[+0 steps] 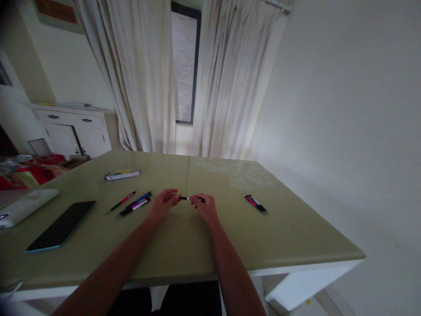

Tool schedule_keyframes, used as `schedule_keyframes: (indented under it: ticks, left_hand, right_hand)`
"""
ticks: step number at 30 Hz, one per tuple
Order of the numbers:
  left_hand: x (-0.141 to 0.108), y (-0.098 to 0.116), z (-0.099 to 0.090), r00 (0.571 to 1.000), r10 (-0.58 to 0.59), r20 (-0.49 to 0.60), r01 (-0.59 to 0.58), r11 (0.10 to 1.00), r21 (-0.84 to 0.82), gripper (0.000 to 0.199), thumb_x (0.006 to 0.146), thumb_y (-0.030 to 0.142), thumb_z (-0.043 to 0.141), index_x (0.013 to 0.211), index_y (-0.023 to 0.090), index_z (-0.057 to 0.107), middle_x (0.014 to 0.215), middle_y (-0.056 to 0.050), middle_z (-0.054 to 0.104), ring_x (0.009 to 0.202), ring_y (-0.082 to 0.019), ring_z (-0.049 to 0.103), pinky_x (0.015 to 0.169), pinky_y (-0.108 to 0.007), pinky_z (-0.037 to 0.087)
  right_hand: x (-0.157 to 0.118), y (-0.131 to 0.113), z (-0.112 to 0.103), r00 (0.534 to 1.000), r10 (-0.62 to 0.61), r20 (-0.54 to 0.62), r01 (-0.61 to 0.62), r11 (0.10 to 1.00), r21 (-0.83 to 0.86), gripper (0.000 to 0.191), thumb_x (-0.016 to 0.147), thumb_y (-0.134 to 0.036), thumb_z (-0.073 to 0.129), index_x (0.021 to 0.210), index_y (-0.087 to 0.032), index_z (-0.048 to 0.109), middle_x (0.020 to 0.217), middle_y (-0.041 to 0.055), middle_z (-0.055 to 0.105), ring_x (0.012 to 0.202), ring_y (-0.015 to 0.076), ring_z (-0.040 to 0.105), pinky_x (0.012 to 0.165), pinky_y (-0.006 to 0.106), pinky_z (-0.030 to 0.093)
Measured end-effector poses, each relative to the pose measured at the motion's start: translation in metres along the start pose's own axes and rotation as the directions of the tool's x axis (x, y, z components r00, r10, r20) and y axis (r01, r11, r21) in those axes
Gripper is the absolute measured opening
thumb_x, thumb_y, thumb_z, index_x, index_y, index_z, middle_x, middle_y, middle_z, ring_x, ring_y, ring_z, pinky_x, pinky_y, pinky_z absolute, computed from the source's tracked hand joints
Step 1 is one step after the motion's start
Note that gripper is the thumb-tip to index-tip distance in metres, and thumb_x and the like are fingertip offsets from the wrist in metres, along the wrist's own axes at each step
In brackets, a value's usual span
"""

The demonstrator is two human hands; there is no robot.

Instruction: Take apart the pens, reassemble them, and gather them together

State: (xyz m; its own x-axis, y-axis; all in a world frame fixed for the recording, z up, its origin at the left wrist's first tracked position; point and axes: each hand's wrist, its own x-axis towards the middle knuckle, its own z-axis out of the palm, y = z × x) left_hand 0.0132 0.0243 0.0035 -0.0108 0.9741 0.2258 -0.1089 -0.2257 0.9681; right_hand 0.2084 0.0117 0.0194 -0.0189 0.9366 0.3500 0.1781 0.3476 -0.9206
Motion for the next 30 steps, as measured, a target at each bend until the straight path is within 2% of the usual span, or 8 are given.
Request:
schedule_keyframes:
  ticks: [2,5,7,12,16,21,26,30]
  left_hand:
    - [0.000,0.001,0.001,0.999,-0.053,0.010,0.053,0.999,0.002,0.048,0.065,0.057,0.078,0.087,0.015,0.069,0.076,-0.007,0.076,0.068,-0.019,0.071,0.067,-0.032,0.058]
    - [0.000,0.001,0.000,1.000,-0.005,0.016,0.004,0.999,0.054,0.042,0.060,0.051,0.083,0.078,0.015,0.070,0.068,-0.005,0.074,0.062,-0.017,0.068,0.063,-0.029,0.056]
    - [-0.001,0.001,0.000,1.000,0.017,0.001,-0.017,1.000,0.020,0.043,0.058,0.049,0.086,0.083,0.016,0.071,0.074,-0.005,0.076,0.067,-0.017,0.070,0.065,-0.028,0.056]
    - [-0.002,0.001,0.001,0.993,-0.118,0.008,0.119,0.987,-0.105,0.052,0.059,0.056,0.084,0.087,0.014,0.070,0.079,-0.009,0.077,0.073,-0.020,0.073,0.070,-0.032,0.058]
    - [-0.003,0.005,0.002,0.997,-0.076,-0.022,0.074,0.995,-0.070,0.054,0.052,0.055,0.088,0.085,0.015,0.071,0.073,-0.007,0.076,0.070,-0.020,0.072,0.062,-0.029,0.057]
    - [-0.006,0.009,0.001,0.991,-0.134,-0.017,0.129,0.977,-0.169,0.053,0.056,0.053,0.087,0.092,0.017,0.072,0.079,-0.006,0.075,0.073,-0.017,0.071,0.061,-0.024,0.054]
    - [-0.007,0.010,0.000,0.984,-0.176,-0.008,0.168,0.950,-0.264,0.049,0.052,0.050,0.090,0.084,0.015,0.074,0.075,-0.004,0.073,0.071,-0.012,0.067,0.064,-0.020,0.052]
    - [-0.008,0.011,0.002,0.982,-0.187,-0.018,0.167,0.915,-0.366,0.045,0.054,0.044,0.091,0.086,0.017,0.075,0.088,-0.004,0.074,0.075,-0.011,0.066,0.066,-0.020,0.052]
  right_hand:
    - [0.000,0.000,0.000,1.000,-0.003,0.000,0.003,1.000,0.011,0.026,0.077,-0.043,0.072,0.082,-0.018,0.078,0.070,0.0050,0.071,0.056,0.0151,0.058,0.056,0.026,0.046]
    - [0.000,0.001,0.000,1.000,0.010,0.022,-0.010,1.000,-0.012,0.029,0.079,-0.045,0.070,0.078,-0.017,0.077,0.065,0.0048,0.070,0.052,0.0136,0.055,0.052,0.024,0.043]
    - [0.001,0.002,0.000,0.999,0.013,0.029,-0.013,1.000,-0.018,0.031,0.080,-0.046,0.069,0.076,-0.016,0.077,0.063,0.0048,0.069,0.051,0.0130,0.054,0.050,0.024,0.041]
    - [0.001,0.003,0.001,1.000,-0.005,-0.010,0.005,1.000,0.002,0.029,0.076,-0.043,0.075,0.087,-0.017,0.080,0.064,0.0035,0.069,0.055,0.0139,0.056,0.054,0.024,0.043]
    - [0.001,0.003,0.001,0.999,0.012,0.033,-0.012,1.000,0.002,0.029,0.080,-0.044,0.070,0.078,-0.017,0.079,0.064,0.0043,0.069,0.051,0.0131,0.054,0.051,0.024,0.041]
    - [0.001,0.003,0.002,1.000,-0.004,0.004,0.004,0.999,0.034,0.029,0.073,-0.042,0.078,0.089,-0.018,0.080,0.065,0.0026,0.069,0.056,0.0136,0.056,0.055,0.024,0.043]
    - [0.001,0.003,0.004,0.995,0.016,0.095,-0.022,0.998,0.067,0.033,0.083,-0.047,0.068,0.074,-0.016,0.076,0.058,0.0031,0.066,0.047,0.0116,0.051,0.048,0.023,0.039]
    - [-0.001,0.007,0.009,0.986,0.020,0.164,-0.040,0.992,0.117,0.031,0.079,-0.047,0.073,0.082,-0.016,0.075,0.064,0.0035,0.069,0.051,0.0125,0.055,0.051,0.024,0.043]
